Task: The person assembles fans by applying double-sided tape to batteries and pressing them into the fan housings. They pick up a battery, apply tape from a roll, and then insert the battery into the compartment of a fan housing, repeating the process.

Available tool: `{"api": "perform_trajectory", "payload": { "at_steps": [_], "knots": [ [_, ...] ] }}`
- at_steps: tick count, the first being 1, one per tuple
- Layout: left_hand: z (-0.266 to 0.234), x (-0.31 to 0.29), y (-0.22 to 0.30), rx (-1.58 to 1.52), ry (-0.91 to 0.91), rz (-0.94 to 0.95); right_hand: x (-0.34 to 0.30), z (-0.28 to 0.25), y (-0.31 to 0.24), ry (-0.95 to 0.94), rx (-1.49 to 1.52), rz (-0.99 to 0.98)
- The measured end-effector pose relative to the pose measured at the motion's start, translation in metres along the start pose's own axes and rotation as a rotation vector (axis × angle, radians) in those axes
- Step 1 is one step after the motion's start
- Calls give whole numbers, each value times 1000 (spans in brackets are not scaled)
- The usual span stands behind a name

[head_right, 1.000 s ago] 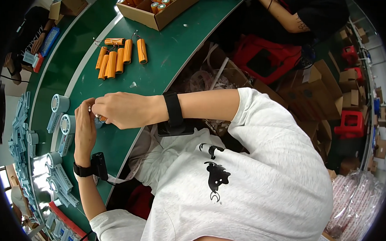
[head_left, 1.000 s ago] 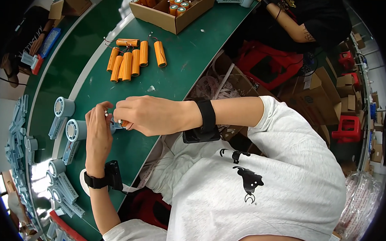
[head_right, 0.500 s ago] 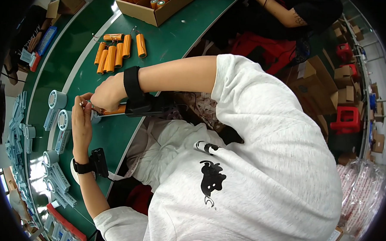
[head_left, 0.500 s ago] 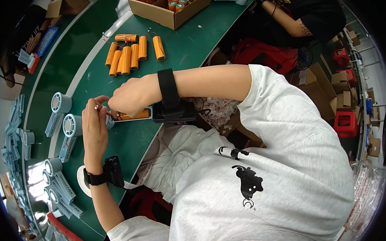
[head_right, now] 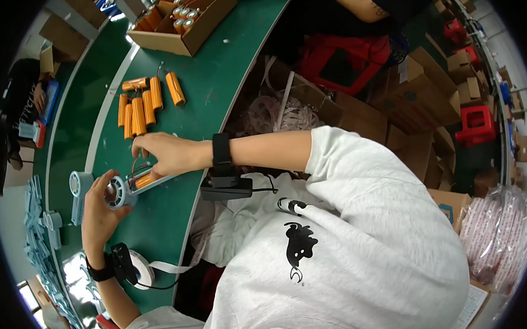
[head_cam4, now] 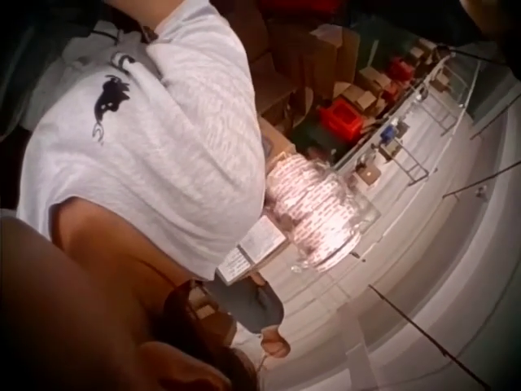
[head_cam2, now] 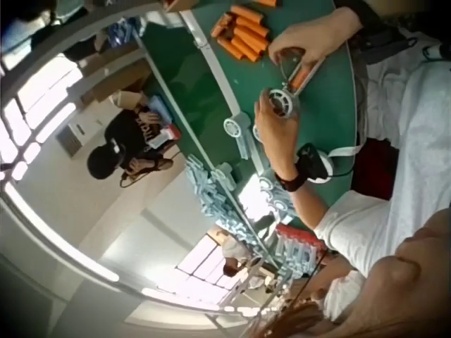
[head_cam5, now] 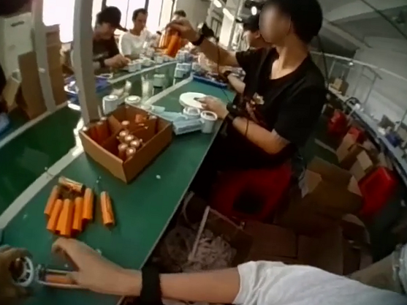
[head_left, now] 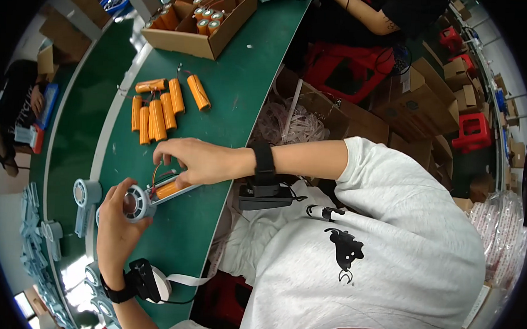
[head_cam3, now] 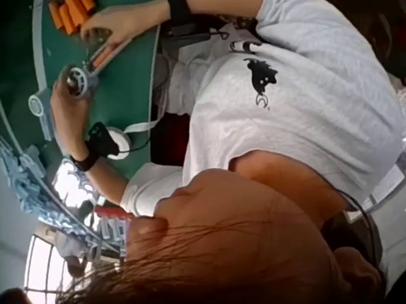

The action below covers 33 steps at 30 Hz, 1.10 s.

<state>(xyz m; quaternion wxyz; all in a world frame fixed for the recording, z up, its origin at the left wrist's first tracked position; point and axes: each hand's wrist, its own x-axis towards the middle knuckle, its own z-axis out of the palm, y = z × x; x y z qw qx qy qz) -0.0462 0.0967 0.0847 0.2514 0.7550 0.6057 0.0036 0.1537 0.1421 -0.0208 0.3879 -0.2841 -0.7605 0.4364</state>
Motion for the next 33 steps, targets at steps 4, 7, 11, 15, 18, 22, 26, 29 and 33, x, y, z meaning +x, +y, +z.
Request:
{"api": "perform_trajectory", "payload": {
  "at_steps": [4,7,11,15,18,22,26,29,33],
  "knots": [
    [-65,45,-49,-23,358,-21,20,-62,13,472,-729,102],
    [-111,126,-96,108,469,-118,34,-54,36,182,-1036,406],
    [-79,213,-200,-70,255,-286,21,-70,33,130,-537,385],
    [-83,190,-243,440,555,-153,-13,-71,-2,96,377,377],
    [-93,135,-99,411,551,360,-46,-82,-13,125,802,342],
    [-30,-77,-26,168,66,-166,-47,-54,-14,-76,707,334],
    [77,-165,-39,267,127,-447,-38,-10,-17,-321,982,388],
    [128,-185,-64,353,411,-348,-38,20,-43,-361,802,599],
    [131,-183,-59,224,660,-315,-61,101,-43,-243,491,103]
  ]
}}
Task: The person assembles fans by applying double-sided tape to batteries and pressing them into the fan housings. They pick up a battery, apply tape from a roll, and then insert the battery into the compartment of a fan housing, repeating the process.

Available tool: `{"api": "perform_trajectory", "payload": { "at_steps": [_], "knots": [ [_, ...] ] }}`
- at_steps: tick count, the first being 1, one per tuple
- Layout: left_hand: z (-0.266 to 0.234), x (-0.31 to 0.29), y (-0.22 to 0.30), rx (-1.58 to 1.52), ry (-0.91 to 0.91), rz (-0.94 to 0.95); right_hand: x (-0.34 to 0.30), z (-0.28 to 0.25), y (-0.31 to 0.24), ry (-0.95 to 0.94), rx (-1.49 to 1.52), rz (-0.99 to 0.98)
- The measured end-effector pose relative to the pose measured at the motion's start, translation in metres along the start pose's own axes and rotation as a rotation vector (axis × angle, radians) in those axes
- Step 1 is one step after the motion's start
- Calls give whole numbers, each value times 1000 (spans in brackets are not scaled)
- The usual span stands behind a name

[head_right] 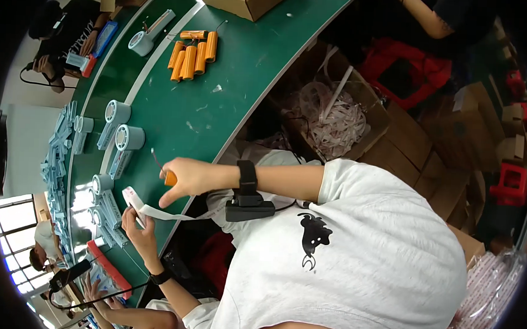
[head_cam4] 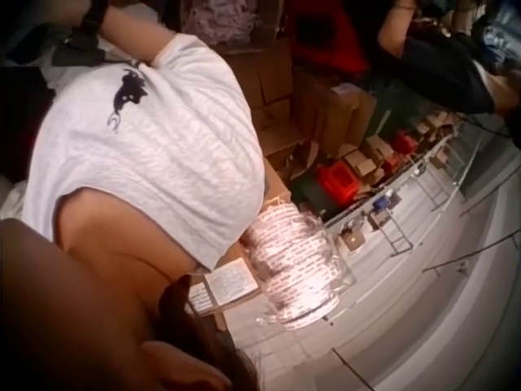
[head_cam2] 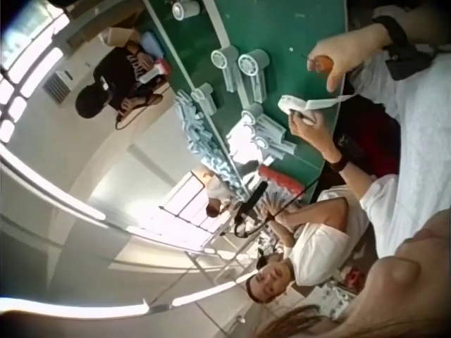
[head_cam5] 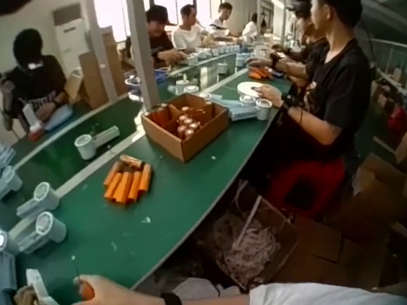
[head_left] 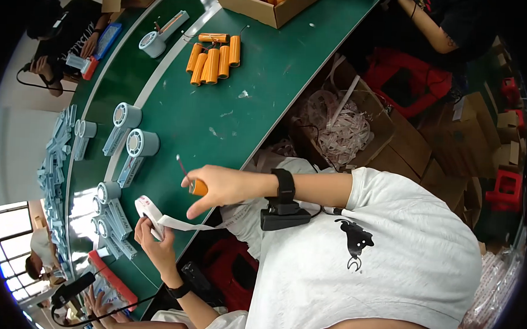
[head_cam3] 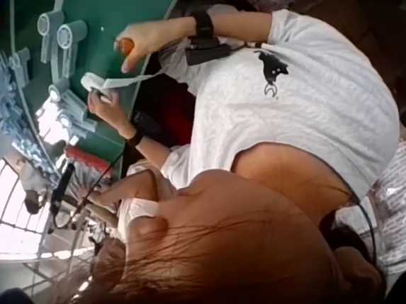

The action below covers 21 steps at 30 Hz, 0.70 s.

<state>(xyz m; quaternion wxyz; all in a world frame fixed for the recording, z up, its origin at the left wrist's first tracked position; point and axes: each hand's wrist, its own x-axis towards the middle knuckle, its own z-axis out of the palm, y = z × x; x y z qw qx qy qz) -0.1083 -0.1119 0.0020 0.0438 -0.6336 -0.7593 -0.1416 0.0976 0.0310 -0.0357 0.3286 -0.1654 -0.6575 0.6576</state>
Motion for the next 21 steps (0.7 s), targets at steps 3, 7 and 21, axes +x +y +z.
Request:
{"api": "perform_trajectory", "payload": {
  "at_steps": [3,7,21],
  "knots": [
    [4,2,17,-278,146,-143,-3,22,-2,-104,-32,-10],
    [4,38,52,-298,314,-68,-10,-1,-36,-280,708,432],
    [35,71,153,-447,165,105,-41,-89,-100,338,-301,-226]
  ]
}}
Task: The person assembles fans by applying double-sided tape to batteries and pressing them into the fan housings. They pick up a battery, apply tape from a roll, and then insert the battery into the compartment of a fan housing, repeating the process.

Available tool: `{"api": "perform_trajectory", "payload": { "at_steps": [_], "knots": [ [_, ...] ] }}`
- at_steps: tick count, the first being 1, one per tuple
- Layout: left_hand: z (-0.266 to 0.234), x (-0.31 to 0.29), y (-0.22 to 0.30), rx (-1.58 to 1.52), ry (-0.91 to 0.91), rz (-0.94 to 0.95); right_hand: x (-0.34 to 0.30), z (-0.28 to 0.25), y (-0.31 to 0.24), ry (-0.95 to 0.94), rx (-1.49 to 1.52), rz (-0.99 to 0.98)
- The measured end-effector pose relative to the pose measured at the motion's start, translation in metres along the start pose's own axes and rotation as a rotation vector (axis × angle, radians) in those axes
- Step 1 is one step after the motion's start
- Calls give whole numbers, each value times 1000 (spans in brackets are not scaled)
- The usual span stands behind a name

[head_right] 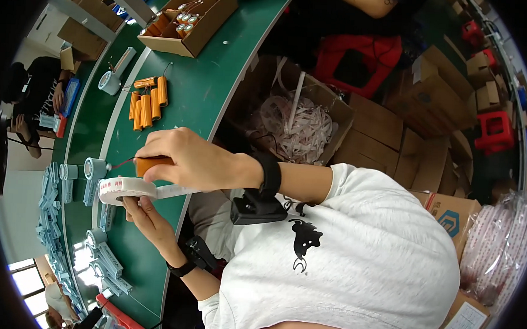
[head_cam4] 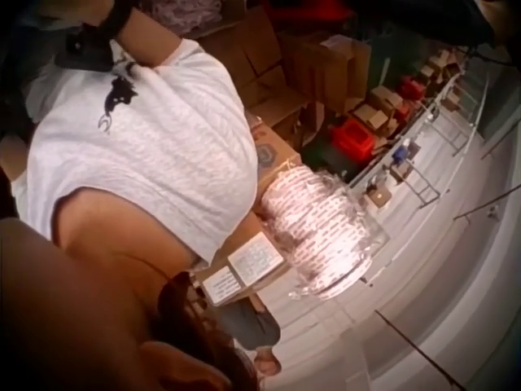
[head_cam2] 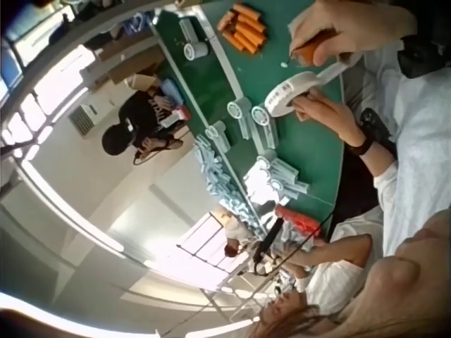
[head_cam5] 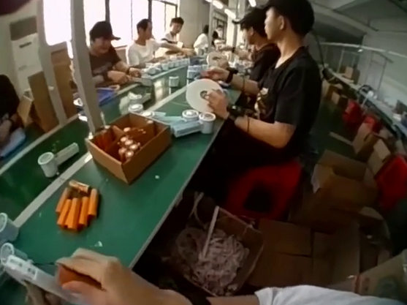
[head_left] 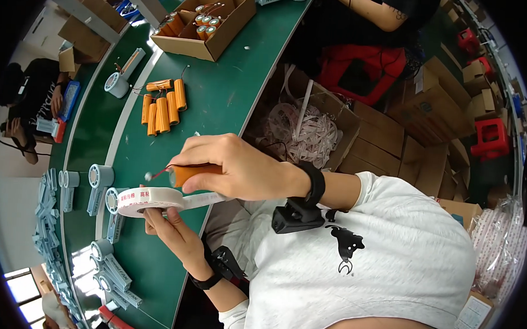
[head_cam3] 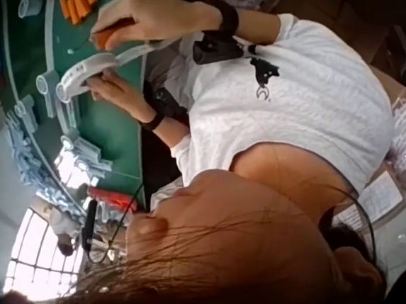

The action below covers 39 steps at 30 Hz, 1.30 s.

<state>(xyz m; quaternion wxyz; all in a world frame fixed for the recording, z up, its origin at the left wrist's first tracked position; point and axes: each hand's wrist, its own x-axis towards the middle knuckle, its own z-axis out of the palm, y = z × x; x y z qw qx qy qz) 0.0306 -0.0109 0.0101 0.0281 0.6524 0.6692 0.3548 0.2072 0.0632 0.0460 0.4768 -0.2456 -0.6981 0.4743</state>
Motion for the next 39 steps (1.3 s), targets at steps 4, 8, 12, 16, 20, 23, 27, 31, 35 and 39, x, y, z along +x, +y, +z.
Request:
{"api": "perform_trajectory", "payload": {
  "at_steps": [4,8,12,16,20,23,27,31,35,39],
  "knots": [
    [15,5,7,160,116,199,6,24,9,88,-101,-136],
    [12,8,10,259,49,132,13,29,20,141,-113,-118],
    [11,4,21,203,168,-244,22,30,25,243,310,85],
    [16,15,29,312,92,-246,35,34,38,295,576,230],
    [35,23,38,474,16,-120,49,50,47,439,667,372],
    [27,19,29,532,22,-141,61,74,63,545,779,468],
    [-5,-12,5,548,66,-233,94,74,68,710,1012,348],
    [-67,-63,-72,425,63,-422,122,116,49,193,348,-75],
    [-96,-65,-105,377,35,-583,108,236,80,-804,-232,-227],
    [-135,-52,-115,549,94,-39,118,259,100,-879,-374,-408]
  ]
}}
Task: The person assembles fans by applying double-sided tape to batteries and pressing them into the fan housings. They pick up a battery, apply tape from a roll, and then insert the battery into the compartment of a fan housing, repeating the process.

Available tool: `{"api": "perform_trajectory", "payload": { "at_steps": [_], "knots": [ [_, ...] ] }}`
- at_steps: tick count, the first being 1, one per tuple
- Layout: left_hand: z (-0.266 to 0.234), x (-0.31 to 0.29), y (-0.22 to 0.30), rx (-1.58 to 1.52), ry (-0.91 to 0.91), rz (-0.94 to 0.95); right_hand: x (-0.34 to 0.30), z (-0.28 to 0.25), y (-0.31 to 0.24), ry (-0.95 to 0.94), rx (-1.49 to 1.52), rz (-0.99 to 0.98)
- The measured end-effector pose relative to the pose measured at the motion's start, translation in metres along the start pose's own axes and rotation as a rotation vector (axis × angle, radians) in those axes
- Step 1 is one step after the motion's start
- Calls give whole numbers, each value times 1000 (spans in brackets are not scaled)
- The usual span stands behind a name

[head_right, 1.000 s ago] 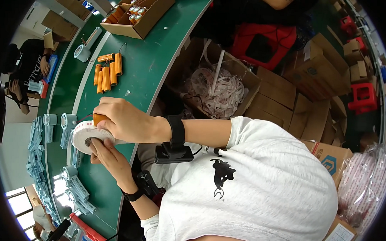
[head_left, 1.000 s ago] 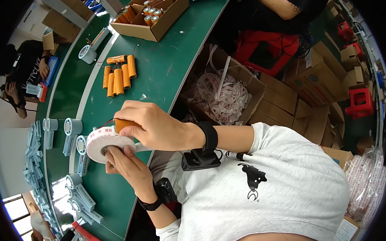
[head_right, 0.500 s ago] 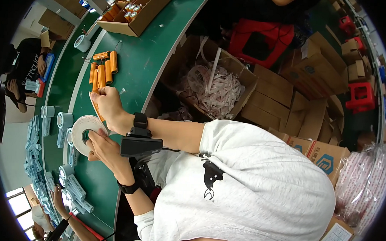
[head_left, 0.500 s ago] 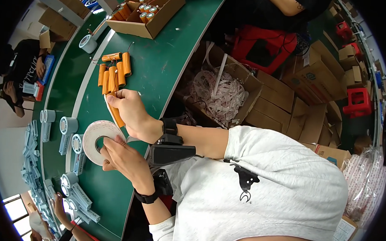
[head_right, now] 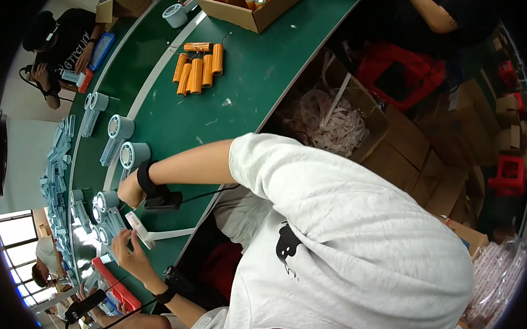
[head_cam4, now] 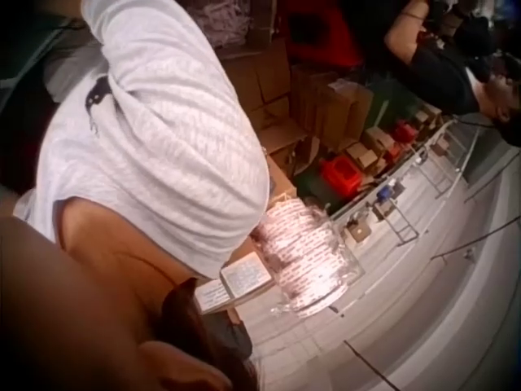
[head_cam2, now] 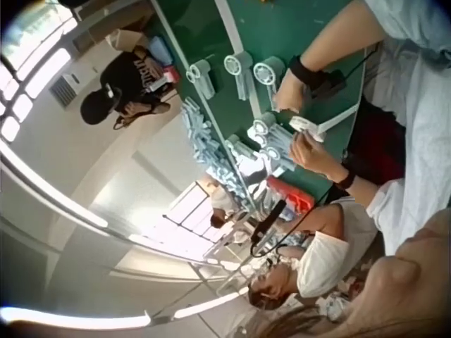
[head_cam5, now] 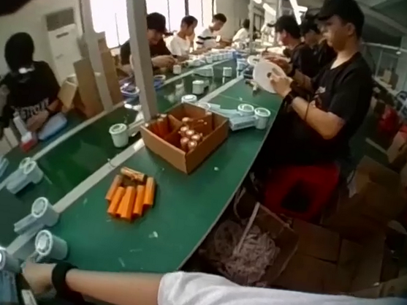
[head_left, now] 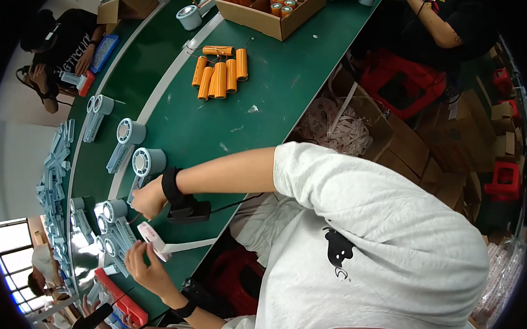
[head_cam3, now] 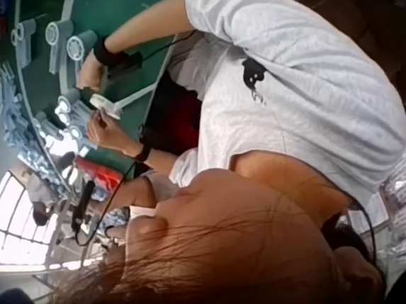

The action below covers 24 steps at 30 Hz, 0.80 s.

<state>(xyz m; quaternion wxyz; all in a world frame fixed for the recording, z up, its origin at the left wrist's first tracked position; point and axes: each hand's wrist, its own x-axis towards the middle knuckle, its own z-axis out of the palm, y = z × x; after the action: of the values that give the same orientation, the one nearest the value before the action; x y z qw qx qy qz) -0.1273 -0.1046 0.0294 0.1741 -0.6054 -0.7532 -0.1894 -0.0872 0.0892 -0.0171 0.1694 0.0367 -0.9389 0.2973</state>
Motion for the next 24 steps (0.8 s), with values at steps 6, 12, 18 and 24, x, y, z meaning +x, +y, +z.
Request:
{"api": "perform_trajectory", "payload": {
  "at_steps": [6,12,18,24],
  "knots": [
    [5,113,12,-149,-325,360,-68,-79,-27,-757,5,42],
    [54,113,56,-348,-689,575,-161,-107,-59,-658,-299,241],
    [50,91,98,-171,-358,796,-233,-115,-75,-618,-247,317],
    [51,77,92,-372,-409,468,-241,-115,-70,-21,360,341]
  ]
}}
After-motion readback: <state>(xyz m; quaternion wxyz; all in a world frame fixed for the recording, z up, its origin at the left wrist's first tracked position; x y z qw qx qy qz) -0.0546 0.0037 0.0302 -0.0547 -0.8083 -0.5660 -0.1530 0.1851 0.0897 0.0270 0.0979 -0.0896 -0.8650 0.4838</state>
